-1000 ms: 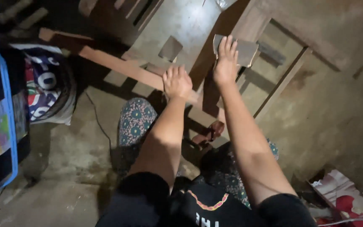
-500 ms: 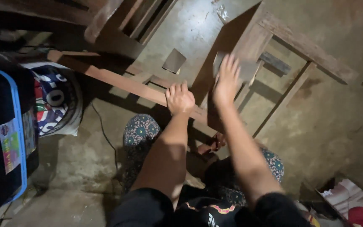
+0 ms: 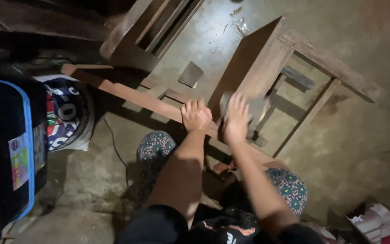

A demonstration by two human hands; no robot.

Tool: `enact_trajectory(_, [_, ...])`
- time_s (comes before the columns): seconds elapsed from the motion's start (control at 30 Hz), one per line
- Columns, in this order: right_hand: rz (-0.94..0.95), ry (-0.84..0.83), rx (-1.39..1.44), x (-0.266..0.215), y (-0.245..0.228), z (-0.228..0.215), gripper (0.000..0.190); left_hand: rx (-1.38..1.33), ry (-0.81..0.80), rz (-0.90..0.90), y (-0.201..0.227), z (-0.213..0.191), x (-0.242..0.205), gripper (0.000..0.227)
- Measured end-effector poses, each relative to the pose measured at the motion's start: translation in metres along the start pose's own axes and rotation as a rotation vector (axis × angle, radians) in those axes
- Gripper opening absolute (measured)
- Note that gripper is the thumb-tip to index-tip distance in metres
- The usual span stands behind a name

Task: The person is manually sanding a wooden chair frame using sandpaper to smooth the surface.

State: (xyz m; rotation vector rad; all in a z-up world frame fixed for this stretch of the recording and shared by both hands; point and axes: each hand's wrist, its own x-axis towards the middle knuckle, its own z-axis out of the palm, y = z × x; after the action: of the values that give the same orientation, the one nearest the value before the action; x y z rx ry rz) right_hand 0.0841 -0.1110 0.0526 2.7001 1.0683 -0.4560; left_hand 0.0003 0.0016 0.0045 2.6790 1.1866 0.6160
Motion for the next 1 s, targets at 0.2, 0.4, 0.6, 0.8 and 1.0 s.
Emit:
enact_trajectory(0.2, [0.081,0.18,0.503,0.147,0.081,-0.048,0.098,0.002,-0.003,-0.016,-0.004,0.014,-0.009,0.009])
enact_trajectory(0.4, [-0.034,0.093,0.417,0.025,0.024,-0.055,0.087,-0.002,-0.076,-0.013,-0.002,0.006,-0.005,0.011])
enact_trajectory(0.6, [-0.019,0.151,0.194,0.078,0.047,-0.057,0.08,0.017,-0.023,0.005,-0.003,0.007,-0.005,0.005])
enact_trajectory(0.8, [0.07,0.23,0.462,0.165,0.091,-0.051,0.095,0.009,0.021,0.048,0.001,-0.008,0.005,0.006])
enact_trajectory(1.0, [-0.021,0.169,0.397,0.034,0.029,-0.03,0.089,0.026,0.022,0.045,-0.001,0.003,-0.001,0.004])
